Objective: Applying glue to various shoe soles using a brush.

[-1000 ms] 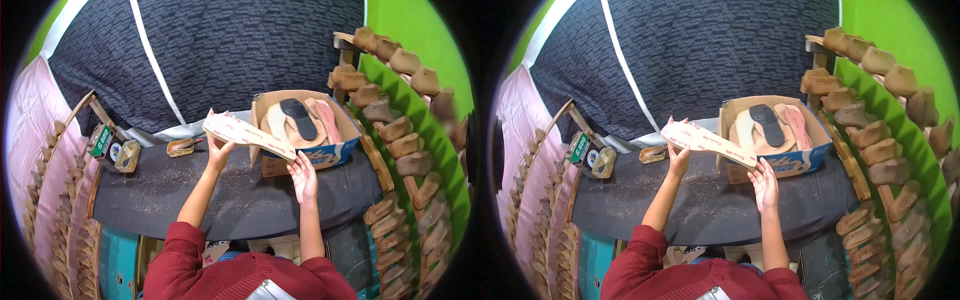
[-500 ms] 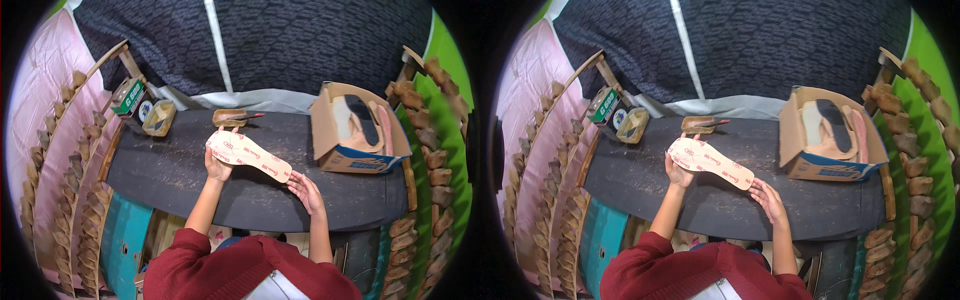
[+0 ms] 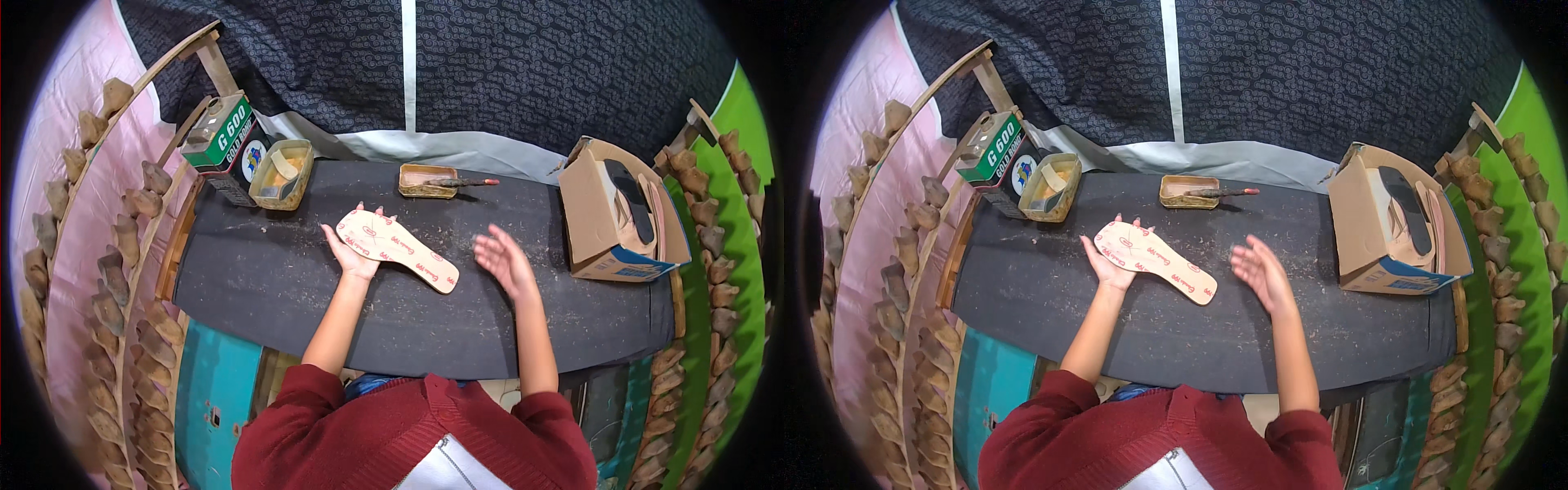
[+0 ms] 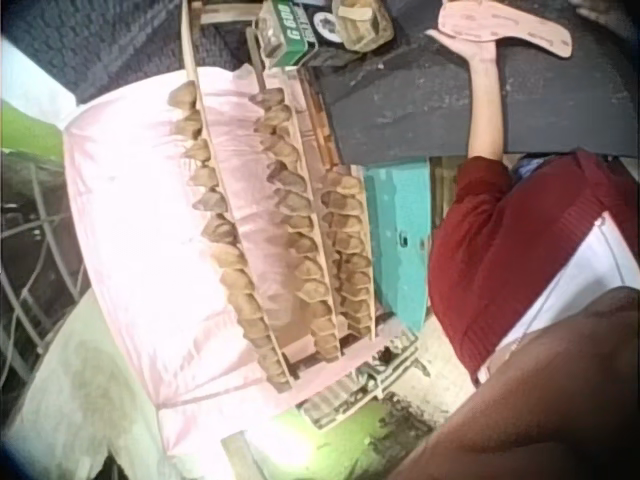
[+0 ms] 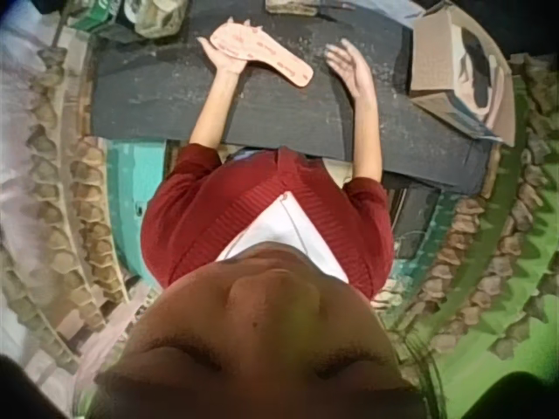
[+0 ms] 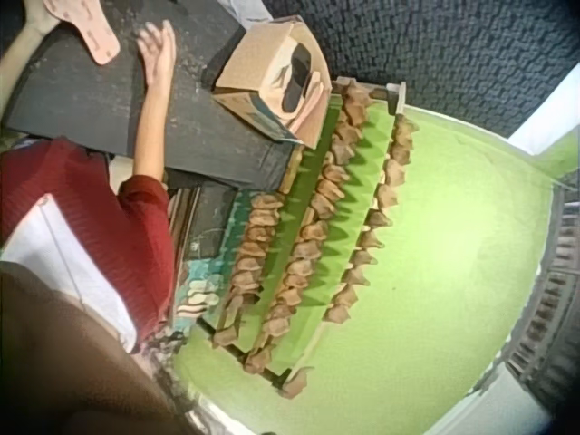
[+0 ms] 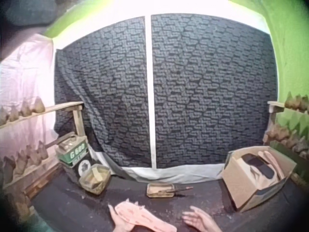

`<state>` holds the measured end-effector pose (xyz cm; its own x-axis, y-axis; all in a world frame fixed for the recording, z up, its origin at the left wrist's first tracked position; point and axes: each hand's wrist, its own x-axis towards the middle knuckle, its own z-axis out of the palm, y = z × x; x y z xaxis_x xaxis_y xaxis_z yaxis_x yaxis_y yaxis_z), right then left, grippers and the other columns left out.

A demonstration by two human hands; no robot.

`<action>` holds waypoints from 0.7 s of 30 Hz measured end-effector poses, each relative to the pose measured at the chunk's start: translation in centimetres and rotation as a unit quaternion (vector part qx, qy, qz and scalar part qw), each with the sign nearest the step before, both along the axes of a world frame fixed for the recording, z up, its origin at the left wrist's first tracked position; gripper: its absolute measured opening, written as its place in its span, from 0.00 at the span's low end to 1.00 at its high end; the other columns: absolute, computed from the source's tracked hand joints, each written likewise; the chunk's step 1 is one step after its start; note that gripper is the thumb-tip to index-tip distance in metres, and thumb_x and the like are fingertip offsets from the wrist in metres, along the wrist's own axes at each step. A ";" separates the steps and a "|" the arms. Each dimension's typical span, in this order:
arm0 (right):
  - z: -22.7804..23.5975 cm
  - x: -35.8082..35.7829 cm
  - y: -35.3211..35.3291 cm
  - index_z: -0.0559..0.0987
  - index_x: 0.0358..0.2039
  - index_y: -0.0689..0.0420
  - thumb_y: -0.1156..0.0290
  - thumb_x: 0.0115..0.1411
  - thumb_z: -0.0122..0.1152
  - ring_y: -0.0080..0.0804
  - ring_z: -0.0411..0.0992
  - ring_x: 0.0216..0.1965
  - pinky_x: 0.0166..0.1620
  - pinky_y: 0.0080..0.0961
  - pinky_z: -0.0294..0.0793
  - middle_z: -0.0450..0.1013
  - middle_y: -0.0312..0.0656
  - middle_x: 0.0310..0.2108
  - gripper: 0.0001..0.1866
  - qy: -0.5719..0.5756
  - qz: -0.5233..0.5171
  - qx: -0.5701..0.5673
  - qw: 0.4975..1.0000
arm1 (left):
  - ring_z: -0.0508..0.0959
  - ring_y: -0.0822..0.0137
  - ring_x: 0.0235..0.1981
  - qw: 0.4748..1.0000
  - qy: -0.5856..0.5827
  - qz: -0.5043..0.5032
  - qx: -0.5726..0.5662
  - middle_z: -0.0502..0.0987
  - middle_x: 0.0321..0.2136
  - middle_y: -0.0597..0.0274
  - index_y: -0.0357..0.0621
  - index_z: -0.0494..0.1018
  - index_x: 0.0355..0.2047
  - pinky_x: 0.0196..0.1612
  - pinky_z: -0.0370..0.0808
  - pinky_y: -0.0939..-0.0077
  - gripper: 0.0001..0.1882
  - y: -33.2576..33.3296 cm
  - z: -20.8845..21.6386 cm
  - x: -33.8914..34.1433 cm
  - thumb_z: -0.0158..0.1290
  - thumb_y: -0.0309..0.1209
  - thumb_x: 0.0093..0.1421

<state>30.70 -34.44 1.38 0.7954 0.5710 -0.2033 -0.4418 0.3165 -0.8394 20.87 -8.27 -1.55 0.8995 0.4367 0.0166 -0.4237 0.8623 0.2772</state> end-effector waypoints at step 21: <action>-0.9 8.8 9.8 0.73 0.35 0.60 0.64 0.57 0.51 0.18 0.68 0.22 0.27 0.13 0.67 0.70 0.36 0.22 0.13 -0.225 -0.182 -0.026 0.957 | 0.59 0.36 0.50 0.996 -0.055 -0.074 -0.021 0.64 0.46 0.43 0.45 0.61 0.48 0.53 0.53 0.43 0.34 -1.2 -1.3 4.4 0.30 0.59 0.54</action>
